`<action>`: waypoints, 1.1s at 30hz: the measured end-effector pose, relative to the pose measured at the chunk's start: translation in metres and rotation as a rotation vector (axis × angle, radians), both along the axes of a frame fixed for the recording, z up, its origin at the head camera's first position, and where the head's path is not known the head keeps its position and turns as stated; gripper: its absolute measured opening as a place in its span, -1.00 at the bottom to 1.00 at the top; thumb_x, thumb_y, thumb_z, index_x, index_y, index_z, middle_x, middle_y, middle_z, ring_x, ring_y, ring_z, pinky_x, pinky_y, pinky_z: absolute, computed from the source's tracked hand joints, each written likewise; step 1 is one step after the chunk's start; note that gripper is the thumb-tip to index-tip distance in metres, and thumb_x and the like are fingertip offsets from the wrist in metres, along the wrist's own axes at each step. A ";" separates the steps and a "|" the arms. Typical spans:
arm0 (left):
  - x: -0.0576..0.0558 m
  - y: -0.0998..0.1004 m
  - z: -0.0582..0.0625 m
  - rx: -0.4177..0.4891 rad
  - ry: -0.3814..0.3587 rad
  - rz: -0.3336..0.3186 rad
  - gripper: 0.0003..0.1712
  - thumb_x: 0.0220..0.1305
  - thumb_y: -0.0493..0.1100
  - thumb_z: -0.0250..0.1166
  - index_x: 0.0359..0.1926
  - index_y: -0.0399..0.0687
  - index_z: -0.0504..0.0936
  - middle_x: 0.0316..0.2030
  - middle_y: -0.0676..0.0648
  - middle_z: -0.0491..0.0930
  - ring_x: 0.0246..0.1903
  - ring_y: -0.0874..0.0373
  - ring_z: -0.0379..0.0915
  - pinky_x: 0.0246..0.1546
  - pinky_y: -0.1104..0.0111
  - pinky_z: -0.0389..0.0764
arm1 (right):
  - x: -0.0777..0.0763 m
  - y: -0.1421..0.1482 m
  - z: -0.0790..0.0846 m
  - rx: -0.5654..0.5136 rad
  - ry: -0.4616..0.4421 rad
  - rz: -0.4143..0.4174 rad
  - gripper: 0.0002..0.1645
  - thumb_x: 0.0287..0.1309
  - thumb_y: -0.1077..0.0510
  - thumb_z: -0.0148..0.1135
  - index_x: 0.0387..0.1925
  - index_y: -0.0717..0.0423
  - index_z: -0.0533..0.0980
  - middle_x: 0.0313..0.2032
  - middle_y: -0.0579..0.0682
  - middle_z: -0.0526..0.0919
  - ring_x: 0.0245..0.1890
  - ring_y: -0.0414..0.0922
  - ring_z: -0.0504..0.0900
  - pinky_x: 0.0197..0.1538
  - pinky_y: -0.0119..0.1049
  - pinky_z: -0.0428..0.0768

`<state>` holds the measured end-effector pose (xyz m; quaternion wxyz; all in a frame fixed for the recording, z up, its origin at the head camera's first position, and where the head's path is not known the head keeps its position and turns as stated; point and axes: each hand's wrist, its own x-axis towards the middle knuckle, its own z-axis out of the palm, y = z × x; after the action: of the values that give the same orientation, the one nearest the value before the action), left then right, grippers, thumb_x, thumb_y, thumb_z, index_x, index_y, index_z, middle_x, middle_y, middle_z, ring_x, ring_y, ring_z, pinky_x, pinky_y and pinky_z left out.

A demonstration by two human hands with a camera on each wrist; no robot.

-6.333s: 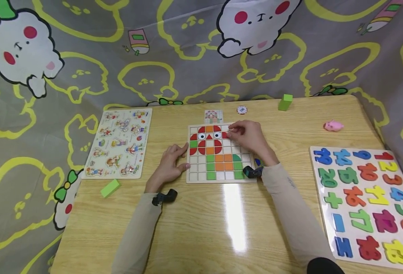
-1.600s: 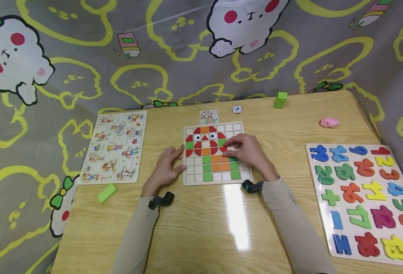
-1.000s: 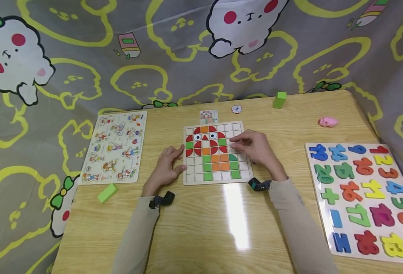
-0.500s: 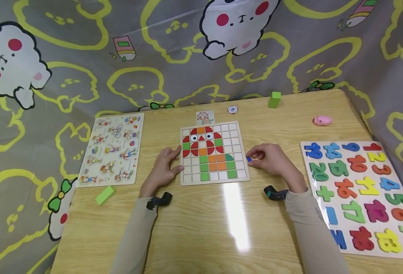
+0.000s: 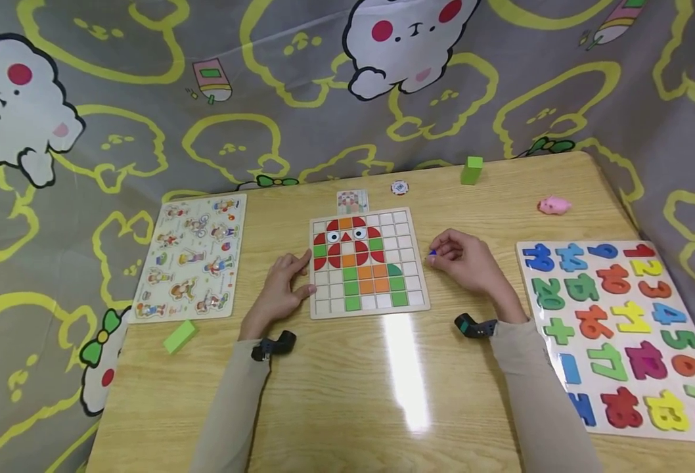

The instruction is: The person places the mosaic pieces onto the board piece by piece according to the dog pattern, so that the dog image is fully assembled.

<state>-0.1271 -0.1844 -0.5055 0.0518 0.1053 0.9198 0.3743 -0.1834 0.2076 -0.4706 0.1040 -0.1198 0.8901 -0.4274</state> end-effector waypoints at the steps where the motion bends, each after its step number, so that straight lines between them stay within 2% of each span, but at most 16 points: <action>1: 0.000 0.000 0.000 -0.003 0.000 0.000 -0.12 0.21 -0.06 0.39 0.49 0.01 0.21 -0.20 0.04 0.37 -0.14 0.12 0.18 0.01 0.23 0.18 | -0.002 -0.001 -0.001 -0.027 -0.001 -0.013 -0.73 0.20 0.04 0.37 -0.14 0.09 0.59 -0.28 0.06 0.64 -0.33 -0.13 0.59 -0.27 -0.46 0.51; 5: 0.000 0.001 0.001 -0.005 0.000 -0.002 -0.13 0.21 -0.06 0.39 0.49 0.01 0.21 -0.20 0.03 0.37 -0.15 0.12 0.18 0.01 0.24 0.18 | -0.006 -0.009 -0.003 -0.068 0.020 0.009 -0.73 0.18 0.03 0.38 -0.14 0.07 0.64 -0.30 0.05 0.68 -0.34 -0.14 0.62 -0.28 -0.46 0.53; 11: -0.001 0.001 0.001 0.012 0.003 0.000 -0.12 0.20 -0.08 0.40 0.49 0.00 0.22 -0.20 0.02 0.37 -0.14 0.11 0.17 0.01 0.22 0.16 | -0.006 -0.019 -0.003 0.006 0.046 0.101 -0.76 0.12 0.04 0.43 -0.20 0.05 0.69 -0.37 -0.01 0.69 -0.40 -0.12 0.59 -0.34 -0.42 0.49; 18: -0.001 0.000 0.000 0.005 -0.006 0.005 -0.11 0.20 -0.07 0.40 0.50 0.05 0.21 -0.20 0.05 0.36 -0.15 0.13 0.17 0.00 0.24 0.16 | -0.003 -0.025 -0.004 0.066 0.043 0.114 -0.74 0.03 -0.03 0.50 -0.29 0.01 0.70 -0.47 -0.06 0.64 -0.48 -0.12 0.52 -0.40 -0.39 0.44; 27: -0.001 0.001 0.003 -0.004 0.006 -0.001 -0.13 0.20 -0.06 0.39 0.49 0.00 0.23 -0.22 0.04 0.35 -0.15 0.13 0.18 -0.03 0.24 0.16 | -0.002 -0.023 -0.004 0.055 0.023 0.118 -0.71 -0.01 -0.04 0.53 -0.27 -0.01 0.70 -0.45 -0.06 0.63 -0.45 -0.11 0.51 -0.38 -0.39 0.44; 33: -0.001 0.001 0.001 0.003 -0.005 0.007 -0.13 0.20 -0.08 0.39 0.49 0.03 0.22 -0.22 0.06 0.35 -0.16 0.14 0.17 -0.03 0.26 0.17 | -0.003 -0.022 -0.005 0.049 0.011 0.112 -0.70 -0.03 -0.05 0.54 -0.29 0.00 0.70 -0.46 -0.06 0.63 -0.46 -0.11 0.51 -0.38 -0.39 0.44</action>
<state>-0.1279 -0.1834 -0.5047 0.0527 0.1012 0.9194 0.3763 -0.1866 0.1856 -0.4760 0.1255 -0.1693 0.8927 -0.3984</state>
